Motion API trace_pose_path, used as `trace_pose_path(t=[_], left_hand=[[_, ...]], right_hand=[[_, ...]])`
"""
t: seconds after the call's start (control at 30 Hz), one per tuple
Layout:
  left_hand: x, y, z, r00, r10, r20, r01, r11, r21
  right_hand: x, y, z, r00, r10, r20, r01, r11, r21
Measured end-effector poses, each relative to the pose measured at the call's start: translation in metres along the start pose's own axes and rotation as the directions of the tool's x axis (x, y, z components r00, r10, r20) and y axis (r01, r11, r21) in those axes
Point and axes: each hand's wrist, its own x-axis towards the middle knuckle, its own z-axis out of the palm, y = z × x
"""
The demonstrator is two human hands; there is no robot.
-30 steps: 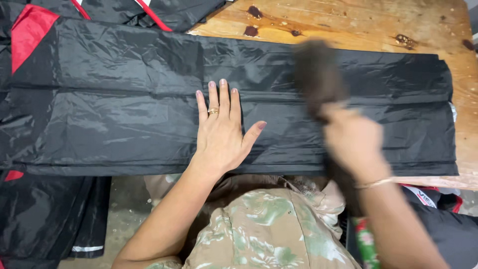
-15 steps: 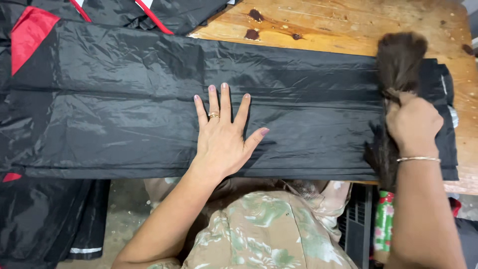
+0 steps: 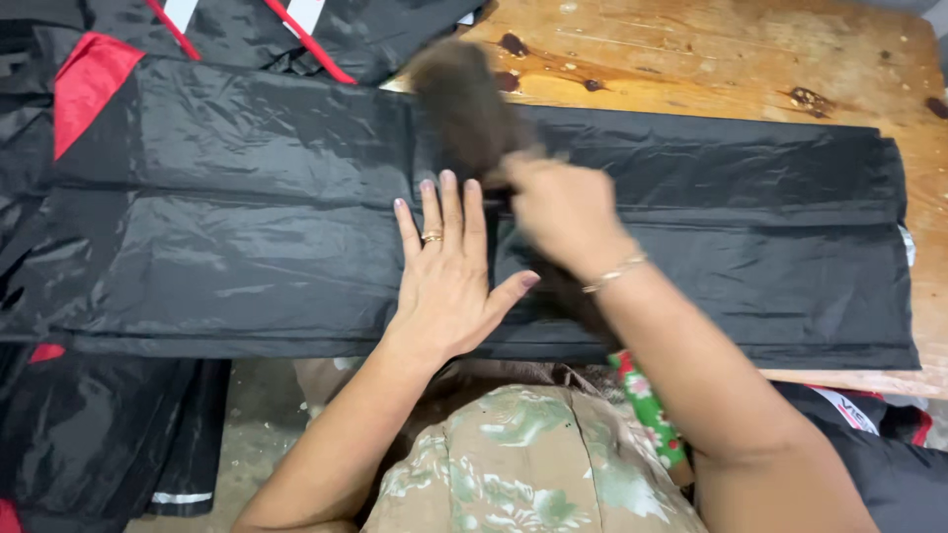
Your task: The person uses a feather duster to wipe the surface of a black and red jacket laid out on a wooden table. They repeatedly brush the fabric and smooth it with their hands.
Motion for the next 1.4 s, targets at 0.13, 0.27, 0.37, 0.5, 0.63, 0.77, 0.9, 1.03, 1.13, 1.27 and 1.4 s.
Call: trace_pose_path(t=[0.13, 0.27, 0.37, 0.5, 0.63, 0.77, 0.9, 1.03, 1.13, 1.27, 1.4], left_hand=[[0.002, -0.001, 0.0, 1.0, 0.018, 0.004, -0.018, 0.999, -0.035], [0.002, 0.001, -0.001, 1.0, 0.008, -0.025, -0.01, 0.999, -0.05], [0.002, 0.001, 0.002, 0.999, 0.022, -0.046, -0.025, 0.998, -0.051], [0.003, 0.002, 0.002, 1.0, 0.017, -0.006, -0.017, 0.999, -0.043], [0.002, 0.001, 0.002, 0.999, 0.033, -0.004, -0.033, 0.999, -0.026], [0.0, -0.001, 0.0, 0.999, 0.048, 0.002, -0.048, 0.998, -0.034], [0.002, 0.007, 0.002, 0.998, 0.013, 0.062, -0.014, 1.0, 0.006], [0.012, 0.045, 0.003, 0.998, -0.068, -0.016, 0.069, 0.997, 0.021], [0.018, 0.068, 0.017, 0.994, -0.09, -0.056, 0.083, 0.99, -0.11], [0.016, 0.07, 0.029, 0.994, -0.111, -0.025, 0.104, 0.974, -0.202], [0.012, 0.071, 0.025, 0.999, -0.045, -0.02, 0.044, 0.998, -0.039]], right_hand=[[-0.028, 0.099, -0.015, 0.905, 0.424, 0.031, -0.419, 0.901, -0.111], [-0.09, 0.202, -0.011, 0.8, 0.582, -0.145, -0.599, 0.789, -0.137], [-0.103, 0.191, -0.004, 0.825, 0.552, -0.121, -0.565, 0.798, -0.212], [-0.103, 0.065, 0.007, 0.927, 0.353, -0.128, -0.373, 0.901, -0.219], [-0.116, 0.024, 0.025, 0.976, -0.026, -0.216, -0.011, 0.986, -0.169], [-0.134, 0.094, 0.022, 0.946, 0.222, -0.237, -0.291, 0.902, -0.318], [-0.17, 0.191, 0.015, 0.859, 0.461, -0.221, -0.511, 0.798, -0.319], [-0.167, 0.156, 0.01, 0.849, 0.473, -0.234, -0.522, 0.82, -0.236], [-0.149, 0.066, 0.016, 0.933, 0.22, -0.283, -0.326, 0.852, -0.41], [-0.145, 0.013, 0.025, 0.925, -0.077, -0.371, 0.035, 0.992, -0.12], [-0.16, 0.089, 0.011, 0.961, 0.098, -0.258, -0.211, 0.863, -0.459]])
